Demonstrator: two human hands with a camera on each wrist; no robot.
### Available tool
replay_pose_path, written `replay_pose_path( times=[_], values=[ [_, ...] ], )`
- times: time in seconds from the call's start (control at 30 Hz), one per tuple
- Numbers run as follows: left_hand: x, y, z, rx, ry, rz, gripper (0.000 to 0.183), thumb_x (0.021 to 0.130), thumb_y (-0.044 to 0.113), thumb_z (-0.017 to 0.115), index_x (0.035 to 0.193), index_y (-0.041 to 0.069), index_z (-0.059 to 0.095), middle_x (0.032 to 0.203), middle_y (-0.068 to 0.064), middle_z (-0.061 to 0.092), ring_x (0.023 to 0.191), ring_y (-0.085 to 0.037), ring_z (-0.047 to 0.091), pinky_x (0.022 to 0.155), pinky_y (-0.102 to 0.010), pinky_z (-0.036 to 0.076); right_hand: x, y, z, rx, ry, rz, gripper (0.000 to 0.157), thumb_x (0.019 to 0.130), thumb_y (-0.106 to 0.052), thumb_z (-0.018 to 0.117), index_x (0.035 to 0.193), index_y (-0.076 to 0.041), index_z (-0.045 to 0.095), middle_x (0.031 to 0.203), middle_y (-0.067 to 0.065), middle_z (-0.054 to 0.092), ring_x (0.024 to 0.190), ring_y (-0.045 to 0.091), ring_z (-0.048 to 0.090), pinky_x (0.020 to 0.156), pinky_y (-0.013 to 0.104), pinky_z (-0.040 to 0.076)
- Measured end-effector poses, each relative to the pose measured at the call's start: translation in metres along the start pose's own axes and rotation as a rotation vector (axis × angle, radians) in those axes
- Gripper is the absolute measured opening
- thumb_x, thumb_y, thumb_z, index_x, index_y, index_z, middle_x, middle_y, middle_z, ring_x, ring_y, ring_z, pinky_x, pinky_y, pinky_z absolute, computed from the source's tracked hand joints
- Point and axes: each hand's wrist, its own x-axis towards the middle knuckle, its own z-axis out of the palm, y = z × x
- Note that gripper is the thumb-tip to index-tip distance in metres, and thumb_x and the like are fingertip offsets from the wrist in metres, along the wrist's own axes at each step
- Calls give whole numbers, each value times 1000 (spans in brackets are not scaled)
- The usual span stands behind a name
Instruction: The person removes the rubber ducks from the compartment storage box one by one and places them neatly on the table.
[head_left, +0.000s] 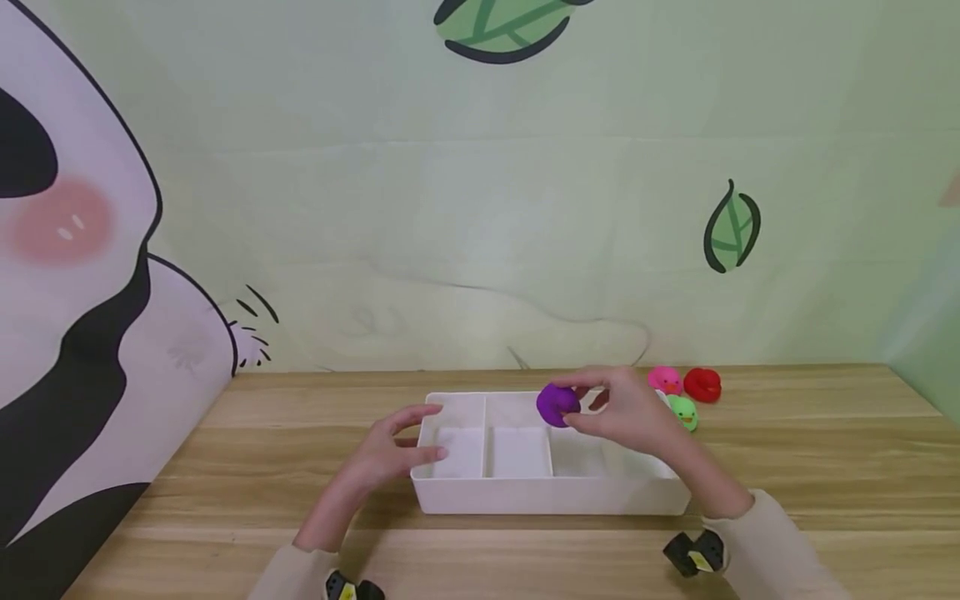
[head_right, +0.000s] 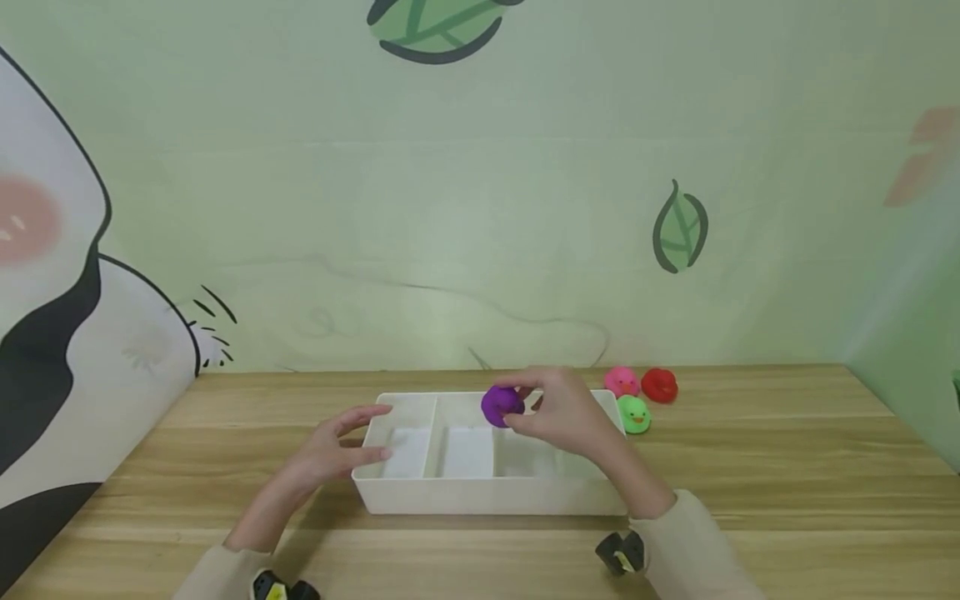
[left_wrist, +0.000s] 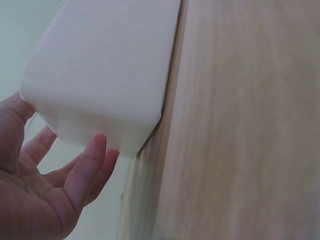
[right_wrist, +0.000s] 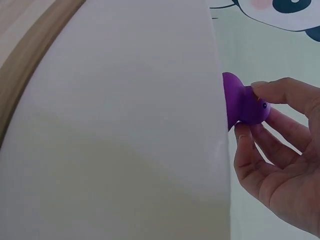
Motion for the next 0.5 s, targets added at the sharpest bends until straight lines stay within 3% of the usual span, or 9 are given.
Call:
replay_pose_path(
  times=[0.5],
  values=[
    [-1, 1, 0, 3, 2, 0, 57, 73, 15, 77, 126, 16, 55, 137, -19, 40, 117, -47, 43, 76, -47, 52, -22, 15, -37, -85, 89, 27, 36, 71, -3, 74, 106, -2, 67, 96, 11, 67, 84, 22, 59, 64, 22, 52]
  ],
)
